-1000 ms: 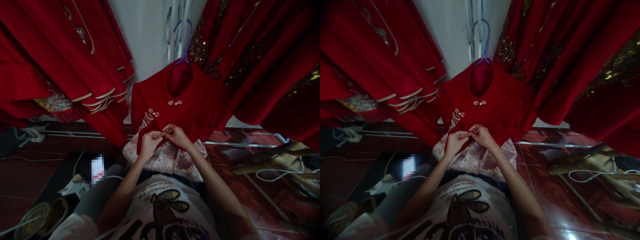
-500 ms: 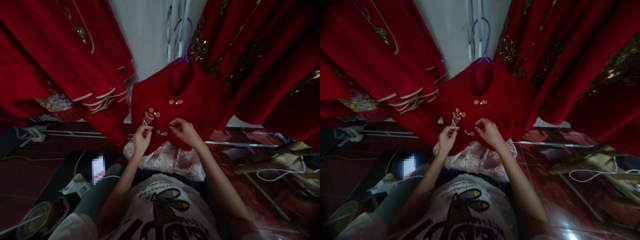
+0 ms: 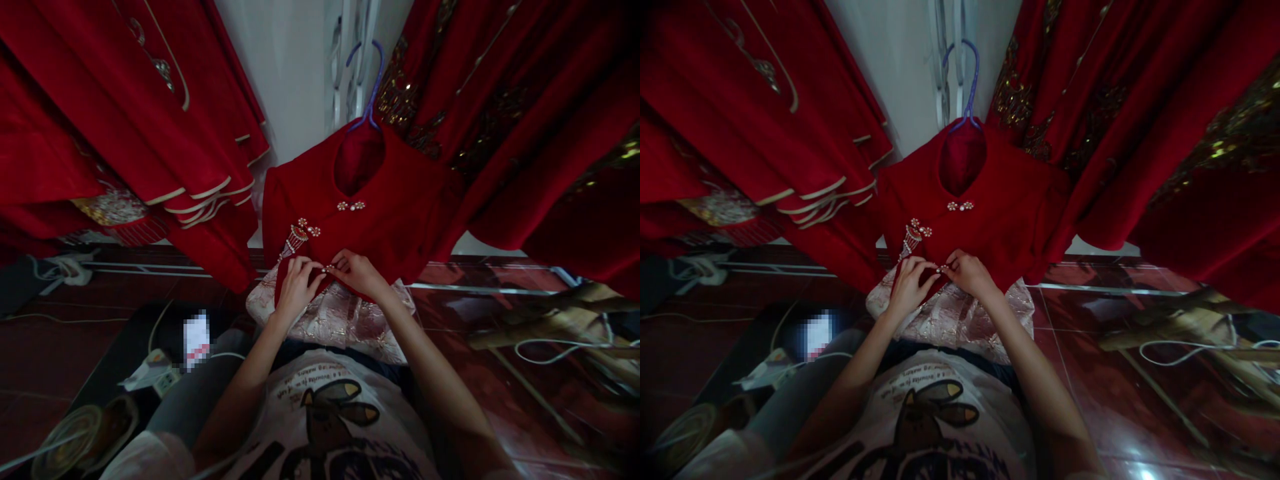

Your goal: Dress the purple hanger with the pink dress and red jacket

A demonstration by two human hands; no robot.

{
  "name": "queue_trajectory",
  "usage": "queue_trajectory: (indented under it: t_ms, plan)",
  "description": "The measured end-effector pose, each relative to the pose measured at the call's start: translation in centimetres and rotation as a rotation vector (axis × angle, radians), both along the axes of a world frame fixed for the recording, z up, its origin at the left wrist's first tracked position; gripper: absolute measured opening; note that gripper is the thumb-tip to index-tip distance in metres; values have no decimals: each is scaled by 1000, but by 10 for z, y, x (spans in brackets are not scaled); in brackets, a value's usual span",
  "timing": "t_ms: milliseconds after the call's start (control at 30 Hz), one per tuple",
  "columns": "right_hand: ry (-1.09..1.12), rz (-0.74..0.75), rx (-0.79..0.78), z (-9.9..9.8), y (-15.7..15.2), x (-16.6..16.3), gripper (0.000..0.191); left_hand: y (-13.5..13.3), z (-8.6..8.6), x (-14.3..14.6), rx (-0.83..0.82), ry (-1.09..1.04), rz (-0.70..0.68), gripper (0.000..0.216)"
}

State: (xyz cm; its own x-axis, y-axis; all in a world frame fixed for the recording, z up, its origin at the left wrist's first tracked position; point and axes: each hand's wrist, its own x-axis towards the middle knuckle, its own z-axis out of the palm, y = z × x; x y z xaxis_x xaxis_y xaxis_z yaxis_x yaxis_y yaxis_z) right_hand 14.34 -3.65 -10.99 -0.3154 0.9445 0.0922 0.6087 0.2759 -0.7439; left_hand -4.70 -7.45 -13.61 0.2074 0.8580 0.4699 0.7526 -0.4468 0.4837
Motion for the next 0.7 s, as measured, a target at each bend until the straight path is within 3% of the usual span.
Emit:
queue_trajectory:
  t_ms: [467, 600, 700]
  plan:
    - [200, 62, -49, 0, 2, -4, 14, 0, -8, 7, 8, -250, -10, 6]
    - [215, 84, -85, 4, 2, 1, 15, 2, 2, 7, 7, -268, -24, 8]
    - [212, 147, -153, 11, 2, 13, 18, 13, 20, 1, 94, -269, 7, 15]
